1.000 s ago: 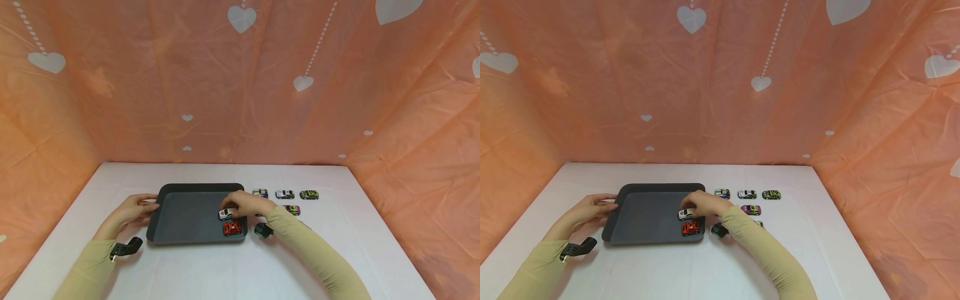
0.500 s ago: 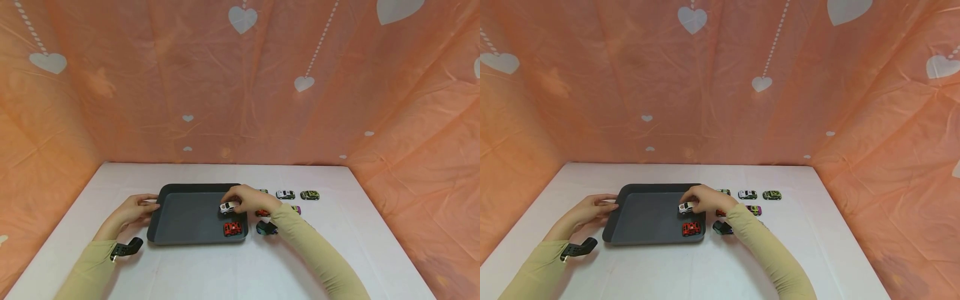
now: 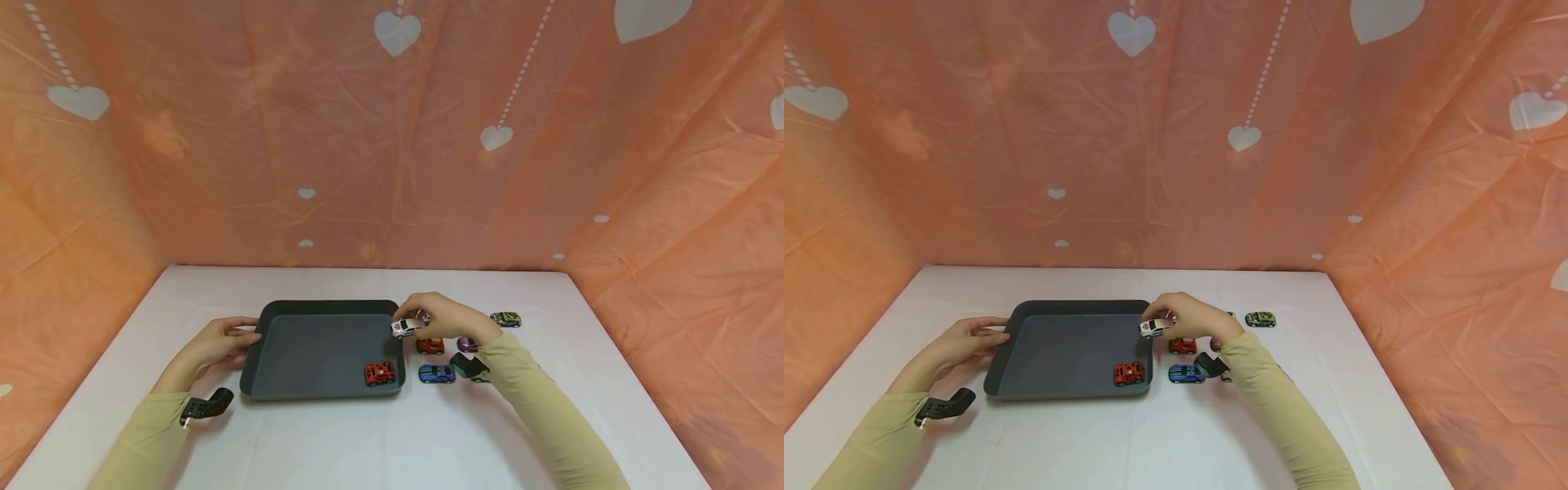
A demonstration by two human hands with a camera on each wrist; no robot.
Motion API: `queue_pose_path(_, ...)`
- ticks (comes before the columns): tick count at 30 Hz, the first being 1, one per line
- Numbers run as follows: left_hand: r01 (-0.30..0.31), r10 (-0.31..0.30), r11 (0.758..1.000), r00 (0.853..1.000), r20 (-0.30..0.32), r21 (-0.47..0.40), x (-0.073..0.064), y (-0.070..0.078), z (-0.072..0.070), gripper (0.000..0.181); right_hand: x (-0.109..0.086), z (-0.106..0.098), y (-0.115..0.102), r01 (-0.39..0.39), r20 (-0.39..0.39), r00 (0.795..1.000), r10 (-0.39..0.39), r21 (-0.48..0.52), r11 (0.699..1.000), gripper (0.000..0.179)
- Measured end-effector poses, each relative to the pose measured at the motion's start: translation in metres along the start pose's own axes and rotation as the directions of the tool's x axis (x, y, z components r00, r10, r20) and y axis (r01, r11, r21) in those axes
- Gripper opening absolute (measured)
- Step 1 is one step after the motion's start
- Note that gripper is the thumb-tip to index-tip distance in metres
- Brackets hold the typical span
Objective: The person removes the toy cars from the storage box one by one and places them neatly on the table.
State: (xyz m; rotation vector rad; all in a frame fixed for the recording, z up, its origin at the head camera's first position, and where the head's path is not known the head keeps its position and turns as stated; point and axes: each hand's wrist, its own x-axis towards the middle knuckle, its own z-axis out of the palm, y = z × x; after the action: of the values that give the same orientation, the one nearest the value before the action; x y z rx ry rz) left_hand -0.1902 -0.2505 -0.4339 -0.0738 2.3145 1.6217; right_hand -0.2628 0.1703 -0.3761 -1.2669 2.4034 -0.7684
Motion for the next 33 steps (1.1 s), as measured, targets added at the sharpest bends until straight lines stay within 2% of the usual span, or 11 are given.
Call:
queue_pose_path(9,0.000,0.001,1.000,1.000,-0.003,0.013,0.000,0.000,0.000,0.055,-0.050,-0.020,0.021,-0.083,-0.070,0.994,0.082,0.002,0.997,0.038)
queue_pose_path(19,-0.013,0.013,1.000,1.000,0.003,0.003,-0.001,0.001,0.001,0.055,-0.104,-0.025,0.050,-0.129,-0.158,0.980,0.122,-0.034,0.991,0.038)
queue_pose_path(26,-0.014,0.014,1.000,1.000,0.002,0.009,-0.001,0.001,0.001,0.055,-0.131,-0.027,0.068,-0.178,-0.171,0.970,0.172,-0.022,0.984,0.032)
queue_pose_path(33,-0.018,0.018,1.000,1.000,-0.004,-0.001,-0.001,0.001,0.001,0.055,-0.152,-0.026,0.087,-0.223,-0.198,0.956,0.215,-0.018,0.975,0.034)
